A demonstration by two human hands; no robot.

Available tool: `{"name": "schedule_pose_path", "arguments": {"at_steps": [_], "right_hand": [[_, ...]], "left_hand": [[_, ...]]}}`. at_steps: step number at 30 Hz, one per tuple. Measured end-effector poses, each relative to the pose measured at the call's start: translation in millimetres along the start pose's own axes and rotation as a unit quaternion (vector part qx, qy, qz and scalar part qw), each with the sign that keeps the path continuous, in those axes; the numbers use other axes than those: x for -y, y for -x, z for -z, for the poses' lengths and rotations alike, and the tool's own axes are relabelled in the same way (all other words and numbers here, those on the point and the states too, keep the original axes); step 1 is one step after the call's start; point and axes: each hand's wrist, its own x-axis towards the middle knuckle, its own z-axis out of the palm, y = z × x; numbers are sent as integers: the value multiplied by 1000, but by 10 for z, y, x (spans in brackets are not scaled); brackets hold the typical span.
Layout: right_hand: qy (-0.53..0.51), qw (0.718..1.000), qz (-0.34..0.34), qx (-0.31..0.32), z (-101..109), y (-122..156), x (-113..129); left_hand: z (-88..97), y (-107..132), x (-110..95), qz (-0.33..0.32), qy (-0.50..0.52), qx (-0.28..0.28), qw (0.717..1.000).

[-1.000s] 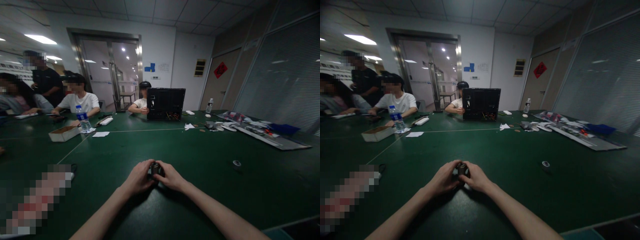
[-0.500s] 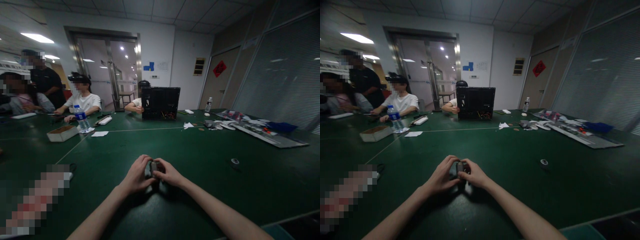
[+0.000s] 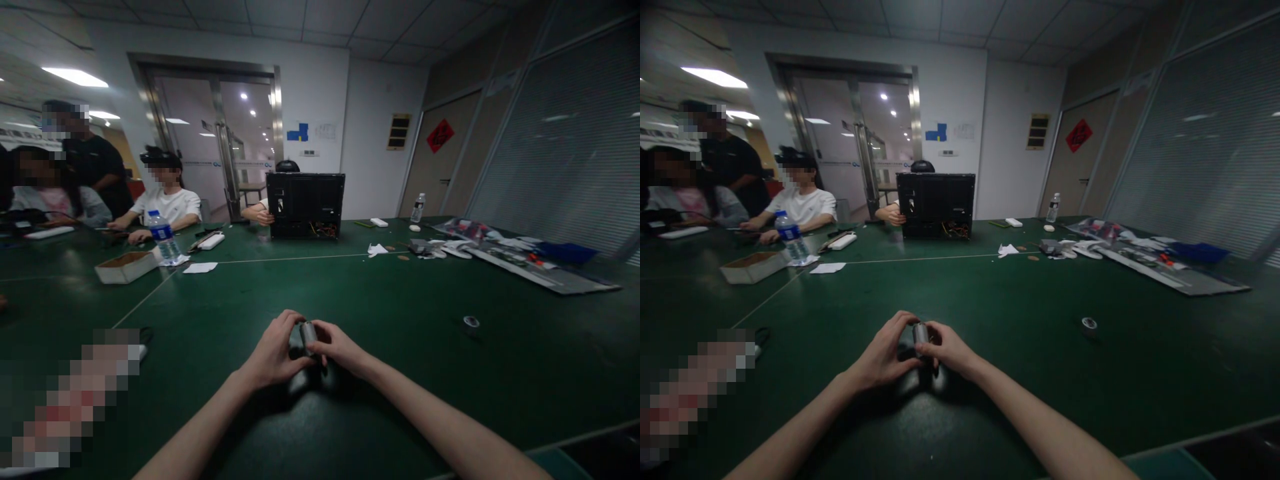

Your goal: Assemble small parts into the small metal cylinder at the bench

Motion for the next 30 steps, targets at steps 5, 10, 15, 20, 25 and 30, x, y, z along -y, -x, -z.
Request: {"name": "schedule_pose_path", "arguments": {"at_steps": [5,10,15,20,25,30], "right_hand": [[35,999,-5,-13,-17,-9,-34],[64,998,-8,-12,-10,-27,-96],[82,997,-12,-10,-8,-35,-111],[87,996,-15,-10,-24,-22,-73],[99,995,-19,-14,-33,-15,-76],[115,993,-6,-16,-29,-4,-71]], "left_hand": [[-11,12,-7,2,-13,13,1000],[-29,22,0,-6,-28,15,999],[-46,24,12,-5,-49,22,999],[-47,10,19,5,-57,22,998],[-37,8,11,10,-65,19,998],[-33,3,2,5,-70,16,997]]}}
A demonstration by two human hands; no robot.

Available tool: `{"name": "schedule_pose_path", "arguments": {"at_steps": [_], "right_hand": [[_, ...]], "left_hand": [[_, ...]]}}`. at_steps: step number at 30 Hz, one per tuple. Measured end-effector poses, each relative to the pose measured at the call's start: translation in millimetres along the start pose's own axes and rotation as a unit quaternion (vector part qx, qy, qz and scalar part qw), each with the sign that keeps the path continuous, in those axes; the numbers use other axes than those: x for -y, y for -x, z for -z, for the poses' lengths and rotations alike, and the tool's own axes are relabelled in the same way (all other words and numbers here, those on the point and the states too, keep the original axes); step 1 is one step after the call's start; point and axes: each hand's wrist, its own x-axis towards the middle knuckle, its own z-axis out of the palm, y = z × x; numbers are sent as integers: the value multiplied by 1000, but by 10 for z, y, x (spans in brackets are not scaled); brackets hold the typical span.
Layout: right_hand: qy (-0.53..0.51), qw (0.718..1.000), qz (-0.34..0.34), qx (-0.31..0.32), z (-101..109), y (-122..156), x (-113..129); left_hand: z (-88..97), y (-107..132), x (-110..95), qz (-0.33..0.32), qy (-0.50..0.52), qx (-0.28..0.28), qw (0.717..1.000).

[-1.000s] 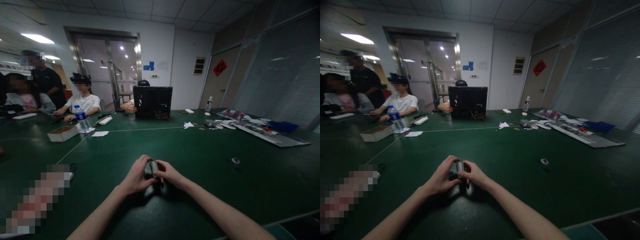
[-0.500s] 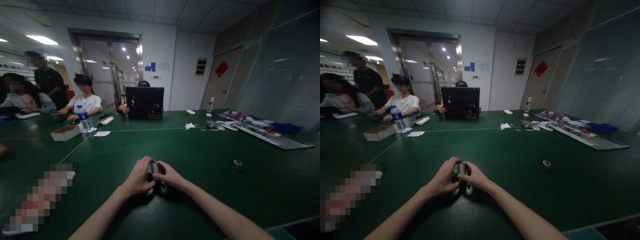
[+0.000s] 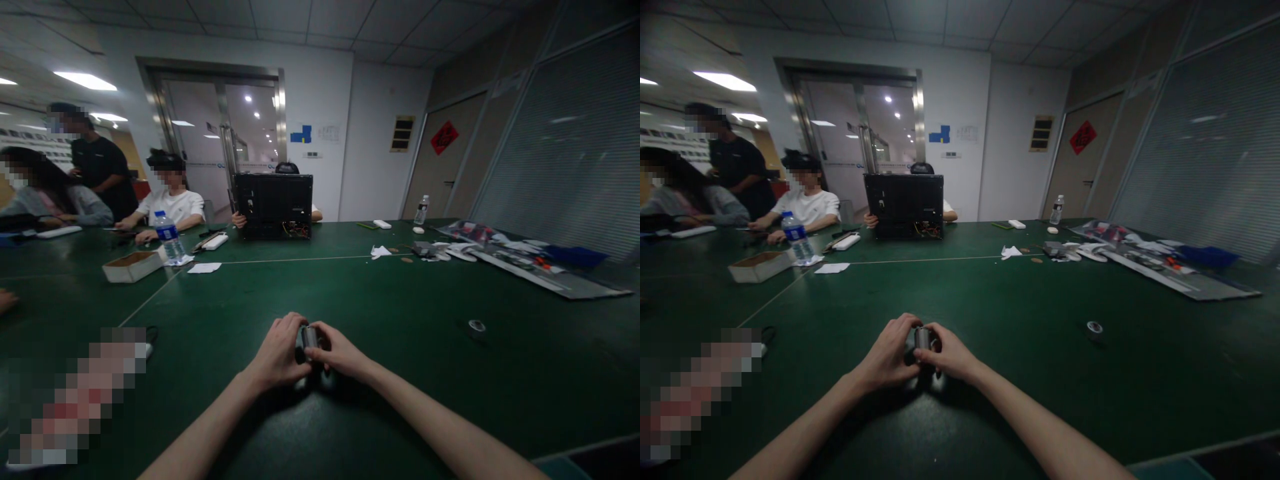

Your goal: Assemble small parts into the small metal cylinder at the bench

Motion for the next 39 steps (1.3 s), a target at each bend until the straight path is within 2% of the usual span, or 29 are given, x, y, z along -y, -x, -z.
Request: {"name": "schedule_pose_path", "arguments": {"at_steps": [13,19,29,39], "right_hand": [[-84,996,9,39,3,-22,13],[-102,994,2,29,-7,-27,-7],[-52,999,-11,-1,-13,-15,11],[26,999,15,-18,-5,-18,-32]], "left_hand": [[28,12,0,-8,3,-1,1000],[19,21,6,-14,10,3,1000],[4,22,2,-8,24,17,1000],[12,11,8,-3,11,13,1000]]}}
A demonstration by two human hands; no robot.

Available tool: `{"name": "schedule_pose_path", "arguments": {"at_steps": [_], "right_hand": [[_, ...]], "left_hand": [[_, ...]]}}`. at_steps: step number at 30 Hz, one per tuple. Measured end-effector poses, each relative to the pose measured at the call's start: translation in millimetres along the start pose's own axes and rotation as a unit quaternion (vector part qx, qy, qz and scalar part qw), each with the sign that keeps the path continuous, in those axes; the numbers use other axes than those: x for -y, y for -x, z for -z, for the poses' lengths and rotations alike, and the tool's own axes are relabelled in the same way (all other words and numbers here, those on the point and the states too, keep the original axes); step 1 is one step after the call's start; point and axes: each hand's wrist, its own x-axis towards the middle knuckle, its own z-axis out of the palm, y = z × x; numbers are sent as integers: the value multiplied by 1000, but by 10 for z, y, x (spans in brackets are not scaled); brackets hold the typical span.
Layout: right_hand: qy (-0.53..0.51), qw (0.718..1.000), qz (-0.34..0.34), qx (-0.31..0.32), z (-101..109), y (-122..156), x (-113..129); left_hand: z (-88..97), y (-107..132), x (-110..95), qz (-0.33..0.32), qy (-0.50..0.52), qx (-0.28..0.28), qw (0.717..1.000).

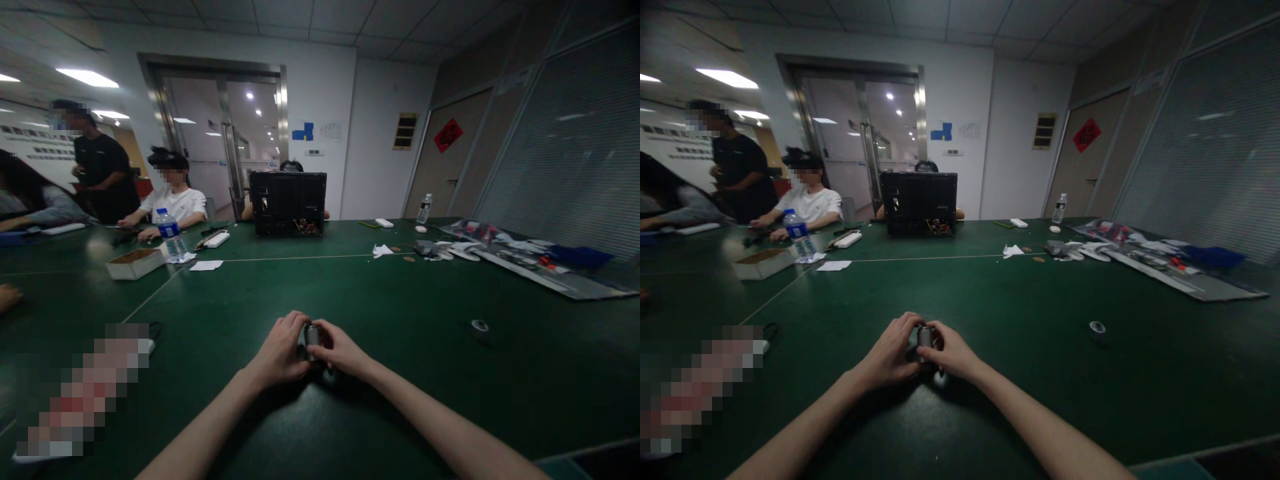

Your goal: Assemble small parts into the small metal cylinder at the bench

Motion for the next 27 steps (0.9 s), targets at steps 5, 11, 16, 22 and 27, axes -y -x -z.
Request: {"name": "schedule_pose_path", "arguments": {"at_steps": [5,11,16,22,27], "right_hand": [[2,1000,9,10,15,7,0],[-7,1000,15,19,33,9,-2],[-43,998,15,44,56,15,25],[-63,996,14,54,70,17,43],[-60,997,22,37,65,19,54]], "left_hand": [[-8,-8,18,2,-1,2,1000],[5,-18,12,2,0,6,1000],[-8,-3,32,-3,-7,-1,1000],[-16,2,46,-4,3,-7,1000],[-30,-5,60,2,3,2,1000]]}}
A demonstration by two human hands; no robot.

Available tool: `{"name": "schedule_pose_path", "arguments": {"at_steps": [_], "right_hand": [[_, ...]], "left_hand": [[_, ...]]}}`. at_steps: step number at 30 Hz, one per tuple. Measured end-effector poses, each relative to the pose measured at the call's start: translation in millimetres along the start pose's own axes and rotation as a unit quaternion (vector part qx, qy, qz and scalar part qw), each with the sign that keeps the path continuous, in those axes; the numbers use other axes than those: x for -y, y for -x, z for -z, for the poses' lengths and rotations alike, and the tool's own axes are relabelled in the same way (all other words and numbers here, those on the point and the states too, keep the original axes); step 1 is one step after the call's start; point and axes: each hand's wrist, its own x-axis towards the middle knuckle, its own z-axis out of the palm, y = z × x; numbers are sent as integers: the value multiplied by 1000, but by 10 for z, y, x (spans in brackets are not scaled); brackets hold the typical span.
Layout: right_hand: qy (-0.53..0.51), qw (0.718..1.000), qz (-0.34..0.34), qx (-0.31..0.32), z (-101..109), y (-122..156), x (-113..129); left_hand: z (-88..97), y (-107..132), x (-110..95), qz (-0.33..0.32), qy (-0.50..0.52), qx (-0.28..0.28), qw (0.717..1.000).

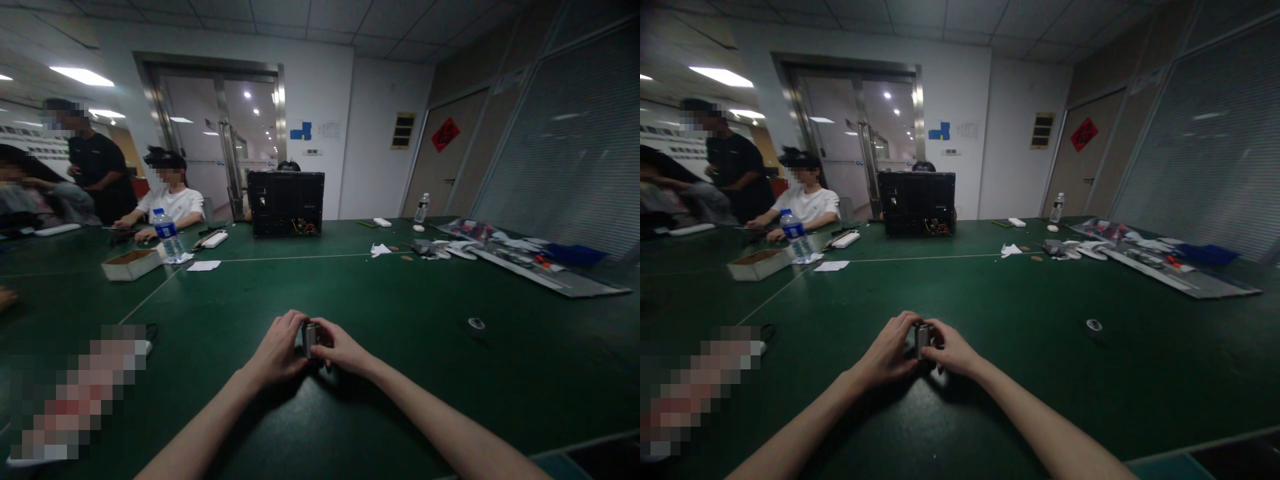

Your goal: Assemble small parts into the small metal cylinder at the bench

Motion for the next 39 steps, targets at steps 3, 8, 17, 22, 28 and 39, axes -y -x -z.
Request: {"name": "schedule_pose_path", "arguments": {"at_steps": [3,8,17,22,28,39], "right_hand": [[19,1000,-2,-13,-5,-2,2],[45,999,-14,-20,-6,-8,-24],[85,996,-3,-34,-6,6,-21],[91,995,12,-33,-14,24,4],[72,997,20,-12,10,15,11],[44,999,-2,-14,-5,33,106]], "left_hand": [[-12,-2,8,6,-1,6,1000],[-20,-6,10,0,-10,2,1000],[-40,-11,10,-10,-11,0,1000],[-43,-9,22,-12,-18,-9,1000],[-38,-15,26,-4,-26,-19,999],[-39,-8,-7,-6,1,-24,1000]]}}
